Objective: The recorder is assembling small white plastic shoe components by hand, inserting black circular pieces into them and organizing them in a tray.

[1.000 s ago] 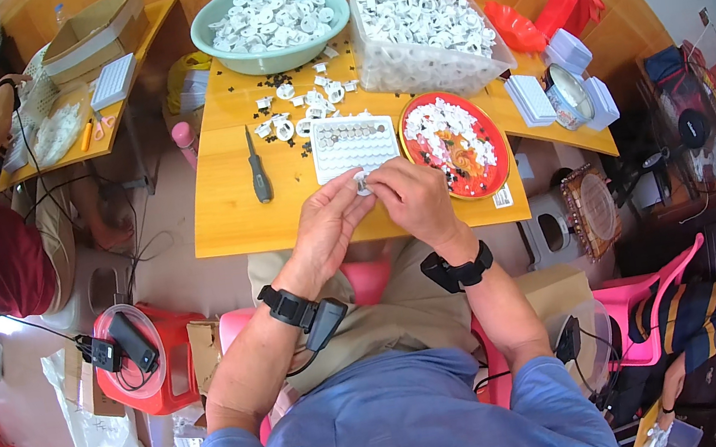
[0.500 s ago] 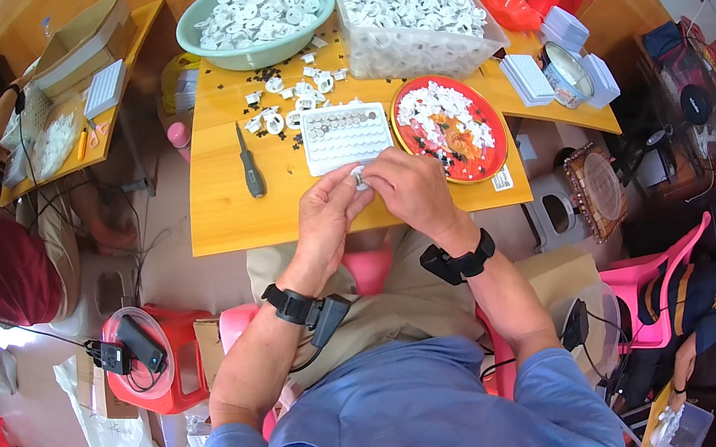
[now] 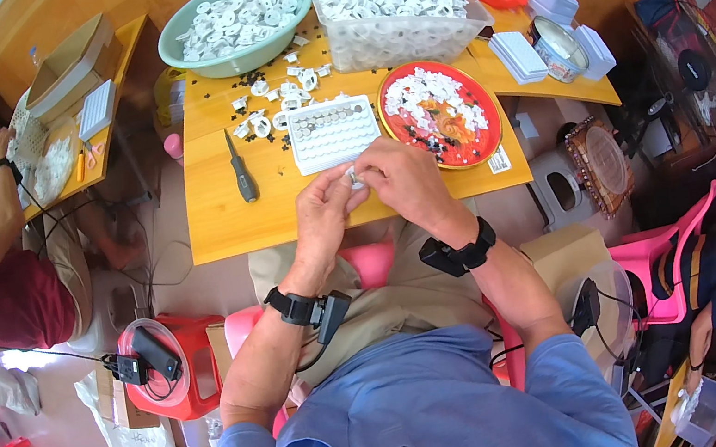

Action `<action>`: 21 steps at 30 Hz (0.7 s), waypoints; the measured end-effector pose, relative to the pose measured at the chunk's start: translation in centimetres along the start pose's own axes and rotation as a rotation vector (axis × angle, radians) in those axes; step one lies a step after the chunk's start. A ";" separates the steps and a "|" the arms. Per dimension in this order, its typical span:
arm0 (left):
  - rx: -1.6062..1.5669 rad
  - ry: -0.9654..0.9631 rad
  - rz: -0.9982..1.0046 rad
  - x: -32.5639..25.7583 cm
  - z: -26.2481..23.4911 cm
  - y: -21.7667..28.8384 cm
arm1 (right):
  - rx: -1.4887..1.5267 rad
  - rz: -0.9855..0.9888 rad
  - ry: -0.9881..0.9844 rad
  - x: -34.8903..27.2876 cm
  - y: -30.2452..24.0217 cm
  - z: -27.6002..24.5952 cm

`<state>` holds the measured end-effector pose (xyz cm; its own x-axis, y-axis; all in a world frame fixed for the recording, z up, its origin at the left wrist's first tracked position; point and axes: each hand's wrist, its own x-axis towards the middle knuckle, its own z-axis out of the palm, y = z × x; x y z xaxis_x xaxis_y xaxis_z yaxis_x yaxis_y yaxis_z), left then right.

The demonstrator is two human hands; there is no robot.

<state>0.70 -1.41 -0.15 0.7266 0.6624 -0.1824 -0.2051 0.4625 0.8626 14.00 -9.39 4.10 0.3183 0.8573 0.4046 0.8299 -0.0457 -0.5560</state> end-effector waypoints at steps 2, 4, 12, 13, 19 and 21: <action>0.002 0.007 -0.001 -0.2 0.1 0.2 | -0.005 -0.025 0.028 -0.1 0.0 0.2; 0.005 0.018 -0.001 -0.2 0.1 0.3 | -0.007 -0.052 0.056 -0.1 0.0 0.4; -0.061 0.000 -0.062 0.2 0.3 0.8 | 0.508 0.298 -0.100 0.3 1.1 0.0; -0.065 -0.019 -0.062 0.2 0.4 0.9 | 0.493 0.301 -0.087 0.3 1.1 0.0; 0.006 0.062 -0.056 -0.1 -0.4 1.1 | 0.115 0.130 0.103 1.8 3.5 -2.7; 0.062 0.053 -0.078 -0.5 0.3 1.7 | 0.040 0.201 0.162 1.8 6.1 -4.5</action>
<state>0.18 -1.17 1.53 0.7024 0.6571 -0.2735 -0.1074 0.4778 0.8719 21.67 -10.41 4.68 0.5470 0.7396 0.3923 0.7246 -0.1836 -0.6642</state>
